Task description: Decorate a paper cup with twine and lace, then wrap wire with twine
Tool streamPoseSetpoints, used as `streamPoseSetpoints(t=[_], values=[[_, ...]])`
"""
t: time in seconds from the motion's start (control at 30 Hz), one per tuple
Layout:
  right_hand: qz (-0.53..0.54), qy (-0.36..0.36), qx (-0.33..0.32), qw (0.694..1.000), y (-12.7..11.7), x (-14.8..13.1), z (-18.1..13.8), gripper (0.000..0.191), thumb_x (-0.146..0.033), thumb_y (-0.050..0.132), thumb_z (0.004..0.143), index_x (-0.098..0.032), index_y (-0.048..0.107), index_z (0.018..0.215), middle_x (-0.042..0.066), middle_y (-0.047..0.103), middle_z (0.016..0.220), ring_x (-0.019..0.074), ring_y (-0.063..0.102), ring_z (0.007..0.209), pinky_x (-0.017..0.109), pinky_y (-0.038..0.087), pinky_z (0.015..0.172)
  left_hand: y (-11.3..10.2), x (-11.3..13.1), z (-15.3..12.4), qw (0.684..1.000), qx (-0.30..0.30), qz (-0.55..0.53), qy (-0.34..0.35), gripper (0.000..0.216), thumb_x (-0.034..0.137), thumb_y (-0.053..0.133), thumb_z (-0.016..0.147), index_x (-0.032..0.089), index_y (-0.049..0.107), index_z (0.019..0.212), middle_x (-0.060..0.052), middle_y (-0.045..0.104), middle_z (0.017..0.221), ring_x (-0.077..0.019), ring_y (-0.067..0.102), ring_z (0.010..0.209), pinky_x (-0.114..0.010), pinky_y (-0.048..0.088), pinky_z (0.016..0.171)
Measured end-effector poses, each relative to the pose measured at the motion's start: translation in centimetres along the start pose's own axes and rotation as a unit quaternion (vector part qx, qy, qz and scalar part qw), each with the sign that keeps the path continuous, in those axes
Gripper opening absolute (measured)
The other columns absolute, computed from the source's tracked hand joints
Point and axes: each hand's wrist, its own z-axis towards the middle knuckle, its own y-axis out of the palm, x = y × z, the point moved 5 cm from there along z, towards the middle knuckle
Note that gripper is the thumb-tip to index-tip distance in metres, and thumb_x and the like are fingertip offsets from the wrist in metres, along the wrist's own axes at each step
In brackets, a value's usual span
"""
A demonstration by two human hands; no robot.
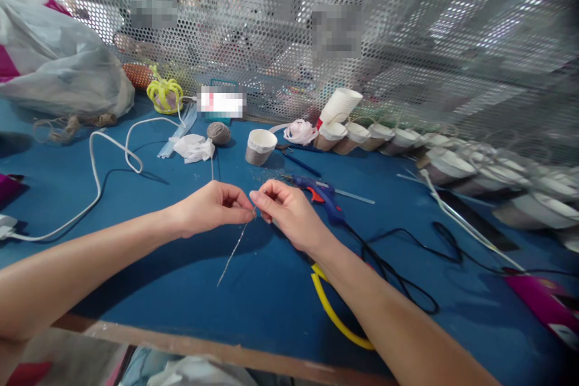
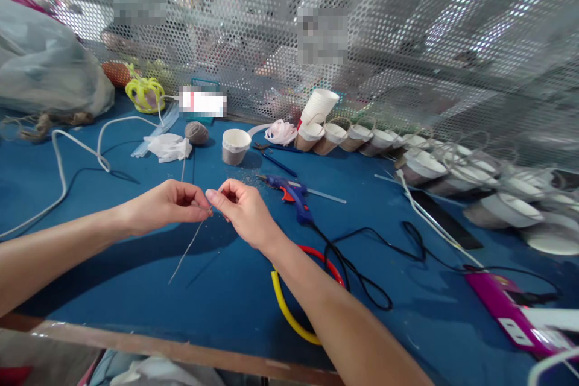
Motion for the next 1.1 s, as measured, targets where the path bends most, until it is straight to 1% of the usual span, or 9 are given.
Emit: streamPoseSetpoints(t=[0.17, 0.27, 0.43, 0.5, 0.6, 0.73, 0.87, 1.0, 1.1], values=[[-0.067, -0.021, 0.032, 0.997, 0.0, -0.8, -0.3, 0.026, -0.035, 0.056, 0.078, -0.018, 0.048, 0.060, -0.006, 0.043, 0.052, 0.0071, 0.035, 0.046, 0.023, 0.029, 0.046, 0.1, -0.1, 0.1, 1.000, 0.005, -0.001, -0.001, 0.014, 0.026, 0.062, 0.063, 0.013, 0.058, 0.066, 0.003, 0.057, 0.062, -0.0080, 0.047, 0.058, -0.022, 0.034, 0.057], [-0.069, -0.016, 0.034, 0.997, 0.1, -0.9, -0.3, 0.028, -0.036, 0.059, 0.076, -0.018, 0.048, 0.058, -0.005, 0.044, 0.053, 0.0077, 0.036, 0.048, 0.024, 0.030, 0.048, 0.2, -0.1, 0.1, 1.000, -0.004, -0.002, -0.003, 0.011, 0.023, 0.062, 0.064, 0.013, 0.058, 0.065, 0.003, 0.055, 0.061, -0.0063, 0.044, 0.055, -0.021, 0.032, 0.053], [0.086, 0.010, -0.054, 0.995, 0.6, -0.5, -0.1, 0.020, -0.037, 0.061, 0.074, -0.017, 0.056, 0.078, -0.003, 0.052, 0.065, 0.0085, 0.046, 0.053, 0.024, 0.037, 0.051, 0.1, -0.1, -0.1, 0.998, -0.028, -0.052, -0.033, 0.015, 0.026, 0.063, 0.065, 0.013, 0.057, 0.065, 0.005, 0.050, 0.056, -0.0037, 0.033, 0.047, -0.019, 0.021, 0.043], [0.112, 0.011, -0.064, 0.992, 0.7, -0.4, -0.1, 0.019, -0.035, 0.061, 0.075, -0.017, 0.056, 0.079, -0.002, 0.053, 0.067, 0.0079, 0.046, 0.054, 0.023, 0.037, 0.052, 0.0, -0.1, -0.1, 0.996, -0.029, -0.067, -0.044, 0.016, 0.027, 0.064, 0.064, 0.013, 0.057, 0.065, 0.005, 0.049, 0.056, -0.0032, 0.032, 0.047, -0.019, 0.020, 0.043], [0.094, 0.011, -0.044, 0.995, 0.4, -0.2, 0.0, 0.020, -0.034, 0.063, 0.074, -0.017, 0.053, 0.071, -0.004, 0.050, 0.061, 0.0065, 0.043, 0.049, 0.022, 0.034, 0.049, -0.1, -0.2, 0.0, 0.998, -0.016, -0.036, -0.040, 0.018, 0.029, 0.064, 0.065, 0.012, 0.058, 0.069, 0.004, 0.050, 0.058, -0.0040, 0.035, 0.049, -0.019, 0.023, 0.045], [0.051, 0.015, -0.032, 0.998, 0.3, 0.0, 0.0, 0.023, -0.037, 0.061, 0.075, -0.017, 0.051, 0.069, -0.006, 0.045, 0.054, 0.0067, 0.040, 0.047, 0.022, 0.031, 0.047, -0.2, 0.1, 0.2, 1.000, -0.005, 0.020, 0.002, 0.017, 0.029, 0.062, 0.066, 0.012, 0.059, 0.069, 0.003, 0.054, 0.061, -0.0062, 0.040, 0.054, -0.021, 0.029, 0.051], [0.014, 0.019, -0.029, 0.999, 0.3, -0.1, -0.1, 0.027, -0.041, 0.059, 0.076, -0.017, 0.050, 0.067, -0.006, 0.043, 0.051, 0.0074, 0.039, 0.047, 0.022, 0.031, 0.047, -0.3, 0.0, 0.2, 0.998, 0.010, 0.053, 0.008, 0.016, 0.028, 0.062, 0.065, 0.013, 0.057, 0.065, 0.005, 0.050, 0.055, -0.0061, 0.037, 0.051, -0.021, 0.027, 0.049], [-0.001, 0.021, -0.014, 1.000, 0.3, -0.1, -0.1, 0.030, -0.044, 0.060, 0.074, -0.018, 0.048, 0.064, -0.007, 0.042, 0.049, 0.0072, 0.036, 0.045, 0.022, 0.028, 0.045, -0.2, -0.1, 0.1, 0.999, 0.014, 0.049, 0.012, 0.016, 0.027, 0.061, 0.066, 0.013, 0.055, 0.063, 0.005, 0.051, 0.056, -0.0063, 0.037, 0.051, -0.022, 0.027, 0.050], [0.008, 0.031, -0.010, 0.999, 0.4, 0.1, -0.1, 0.031, -0.044, 0.062, 0.073, -0.018, 0.048, 0.062, -0.006, 0.043, 0.049, 0.0073, 0.037, 0.045, 0.022, 0.028, 0.045, 0.0, -0.1, 0.0, 1.000, 0.008, 0.011, 0.000, 0.016, 0.027, 0.062, 0.065, 0.013, 0.055, 0.062, 0.005, 0.051, 0.056, -0.0064, 0.038, 0.052, -0.022, 0.027, 0.050]])
